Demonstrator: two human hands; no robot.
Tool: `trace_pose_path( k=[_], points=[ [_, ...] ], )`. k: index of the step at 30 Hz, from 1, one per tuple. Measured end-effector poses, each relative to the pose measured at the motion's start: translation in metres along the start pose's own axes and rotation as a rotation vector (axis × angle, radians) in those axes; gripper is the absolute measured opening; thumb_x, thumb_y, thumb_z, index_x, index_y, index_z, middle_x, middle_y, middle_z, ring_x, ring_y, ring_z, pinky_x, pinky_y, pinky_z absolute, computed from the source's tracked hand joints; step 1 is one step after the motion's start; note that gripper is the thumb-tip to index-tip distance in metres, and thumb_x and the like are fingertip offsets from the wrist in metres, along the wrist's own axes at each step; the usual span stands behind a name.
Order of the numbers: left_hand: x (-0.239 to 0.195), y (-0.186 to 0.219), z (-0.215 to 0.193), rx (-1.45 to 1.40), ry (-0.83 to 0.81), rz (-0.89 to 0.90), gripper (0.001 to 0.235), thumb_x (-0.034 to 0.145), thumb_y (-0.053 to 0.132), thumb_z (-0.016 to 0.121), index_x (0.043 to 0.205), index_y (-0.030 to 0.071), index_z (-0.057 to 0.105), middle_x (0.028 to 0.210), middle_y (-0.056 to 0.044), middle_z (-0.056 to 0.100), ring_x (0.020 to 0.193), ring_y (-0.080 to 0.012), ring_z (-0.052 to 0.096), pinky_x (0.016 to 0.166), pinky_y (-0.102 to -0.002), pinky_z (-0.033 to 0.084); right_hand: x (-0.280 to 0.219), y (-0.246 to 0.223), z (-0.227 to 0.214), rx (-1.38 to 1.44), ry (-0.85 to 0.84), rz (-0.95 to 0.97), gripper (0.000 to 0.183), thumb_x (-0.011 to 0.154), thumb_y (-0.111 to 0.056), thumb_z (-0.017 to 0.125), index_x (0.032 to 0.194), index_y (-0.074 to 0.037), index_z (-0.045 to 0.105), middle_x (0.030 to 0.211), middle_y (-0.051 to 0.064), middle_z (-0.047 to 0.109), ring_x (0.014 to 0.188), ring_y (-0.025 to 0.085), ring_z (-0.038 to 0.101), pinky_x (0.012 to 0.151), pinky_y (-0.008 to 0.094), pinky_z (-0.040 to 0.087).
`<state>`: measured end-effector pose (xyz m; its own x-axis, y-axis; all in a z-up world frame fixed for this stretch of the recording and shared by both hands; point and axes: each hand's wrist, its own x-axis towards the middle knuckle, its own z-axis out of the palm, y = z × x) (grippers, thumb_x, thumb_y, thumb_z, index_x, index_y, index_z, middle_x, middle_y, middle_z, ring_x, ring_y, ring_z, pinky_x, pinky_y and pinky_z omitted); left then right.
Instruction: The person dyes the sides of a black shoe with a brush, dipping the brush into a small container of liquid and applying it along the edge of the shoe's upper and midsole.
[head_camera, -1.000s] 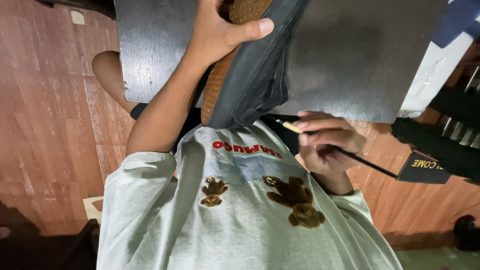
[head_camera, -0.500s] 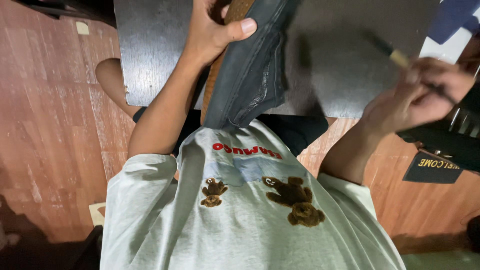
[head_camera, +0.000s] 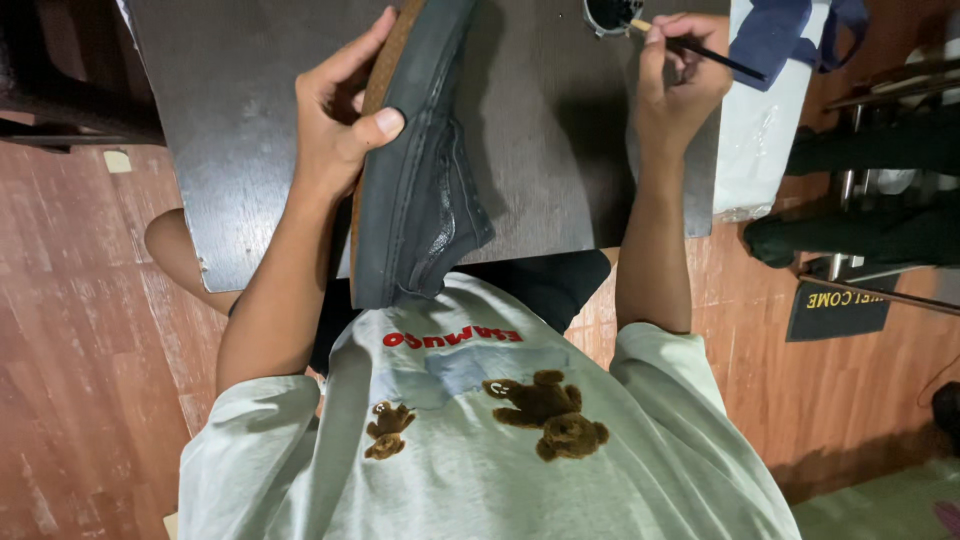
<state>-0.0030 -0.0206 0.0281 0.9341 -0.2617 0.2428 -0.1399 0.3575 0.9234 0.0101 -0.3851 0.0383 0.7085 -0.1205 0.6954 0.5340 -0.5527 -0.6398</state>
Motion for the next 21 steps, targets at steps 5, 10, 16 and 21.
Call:
trace_pose_path(
  k=[5, 10, 16, 21],
  points=[
    [0.000, 0.001, 0.001, -0.013, -0.035, 0.035, 0.076, 0.097, 0.034, 0.083, 0.159, 0.004, 0.051, 0.160, -0.017, 0.058, 0.148, -0.0245, 0.059, 0.124, -0.035, 0.051, -0.002, 0.006, 0.001, -0.037, -0.016, 0.040, 0.005, 0.101, 0.007, 0.063, 0.101, 0.002, 0.062, 0.096, 0.017, 0.069, 0.088, 0.024, 0.072, 0.072, 0.029, 0.058],
    [0.001, 0.005, 0.005, 0.002, -0.030, 0.023, 0.076, 0.095, 0.034, 0.083, 0.158, 0.004, 0.052, 0.160, -0.019, 0.058, 0.150, -0.0258, 0.058, 0.125, -0.034, 0.052, -0.003, 0.013, -0.009, 0.020, 0.047, -0.020, 0.006, 0.109, -0.003, 0.066, 0.108, 0.002, 0.061, 0.102, 0.016, 0.068, 0.069, 0.014, 0.050, 0.063, 0.027, 0.044],
    [-0.003, -0.017, -0.010, 0.113, -0.021, 0.045, 0.067, 0.100, 0.031, 0.086, 0.156, 0.005, 0.057, 0.152, -0.011, 0.063, 0.142, -0.0190, 0.059, 0.114, -0.036, 0.056, -0.014, -0.029, -0.023, 0.342, 0.161, 0.097, 0.018, 0.104, 0.005, 0.068, 0.106, -0.004, 0.053, 0.101, 0.023, 0.061, 0.091, 0.030, 0.062, 0.081, 0.038, 0.060],
    [-0.006, -0.028, -0.006, 0.145, 0.071, 0.020, 0.040, 0.096, 0.026, 0.090, 0.126, 0.010, 0.068, 0.120, 0.002, 0.066, 0.113, -0.0133, 0.063, 0.091, -0.033, 0.051, -0.049, -0.138, -0.017, 0.415, -0.025, 0.119, 0.021, 0.106, -0.012, 0.075, 0.100, -0.009, 0.055, 0.084, 0.008, 0.062, 0.073, 0.021, 0.064, 0.068, 0.036, 0.058]
  ],
)
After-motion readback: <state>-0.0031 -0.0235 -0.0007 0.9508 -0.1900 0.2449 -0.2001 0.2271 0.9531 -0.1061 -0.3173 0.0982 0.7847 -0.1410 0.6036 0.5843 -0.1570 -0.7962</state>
